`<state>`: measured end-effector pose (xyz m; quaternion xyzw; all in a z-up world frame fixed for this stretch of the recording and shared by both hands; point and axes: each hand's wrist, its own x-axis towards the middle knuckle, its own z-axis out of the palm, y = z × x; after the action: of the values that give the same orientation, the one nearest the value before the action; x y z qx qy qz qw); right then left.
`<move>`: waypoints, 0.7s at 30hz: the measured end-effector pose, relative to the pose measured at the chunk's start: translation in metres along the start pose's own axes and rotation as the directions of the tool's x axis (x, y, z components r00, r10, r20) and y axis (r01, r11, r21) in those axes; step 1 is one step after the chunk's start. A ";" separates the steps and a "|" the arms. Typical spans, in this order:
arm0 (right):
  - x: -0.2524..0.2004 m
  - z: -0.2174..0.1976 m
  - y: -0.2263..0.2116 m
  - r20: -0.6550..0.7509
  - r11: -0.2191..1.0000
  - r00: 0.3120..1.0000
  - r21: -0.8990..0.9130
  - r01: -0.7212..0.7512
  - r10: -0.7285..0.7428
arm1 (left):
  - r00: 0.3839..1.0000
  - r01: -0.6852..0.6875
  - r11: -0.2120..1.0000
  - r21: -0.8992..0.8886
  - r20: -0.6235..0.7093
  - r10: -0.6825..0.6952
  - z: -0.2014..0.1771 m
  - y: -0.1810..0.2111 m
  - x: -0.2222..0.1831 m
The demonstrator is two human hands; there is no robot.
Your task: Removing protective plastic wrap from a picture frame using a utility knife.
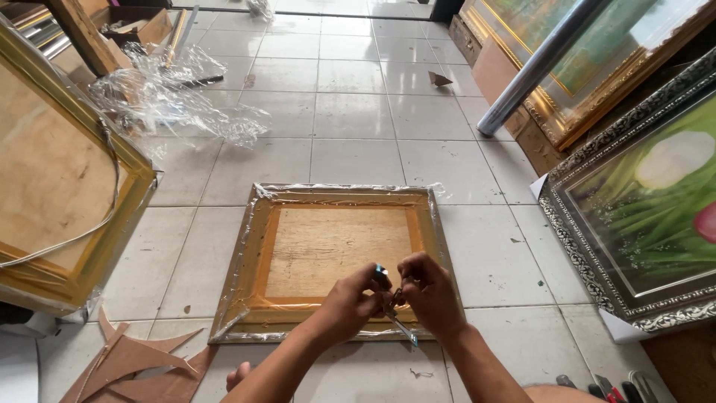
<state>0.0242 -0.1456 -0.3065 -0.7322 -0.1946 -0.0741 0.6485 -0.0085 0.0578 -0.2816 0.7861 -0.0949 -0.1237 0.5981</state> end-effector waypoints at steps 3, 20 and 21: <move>0.003 -0.006 0.006 -0.050 0.996 0.999 -0.086 -0.013 0.008 | 0.999 0.041 0.967 -0.252 0.010 -0.040 -0.009 0.001 0.002; 0.011 0.013 -0.038 -0.261 0.816 0.776 0.109 -0.568 0.575 | 0.731 -0.589 0.786 0.191 -0.288 0.618 0.018 -0.006 -0.005; 0.011 0.012 -0.034 -0.261 0.815 0.775 0.110 -0.568 0.575 | 0.732 -0.588 0.786 0.191 -0.288 0.618 0.019 -0.010 -0.004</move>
<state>0.0201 -0.1291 -0.2731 -0.7303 0.1305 0.0251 0.6701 -0.0182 0.0441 -0.2954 0.7469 -0.2470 0.2166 0.5782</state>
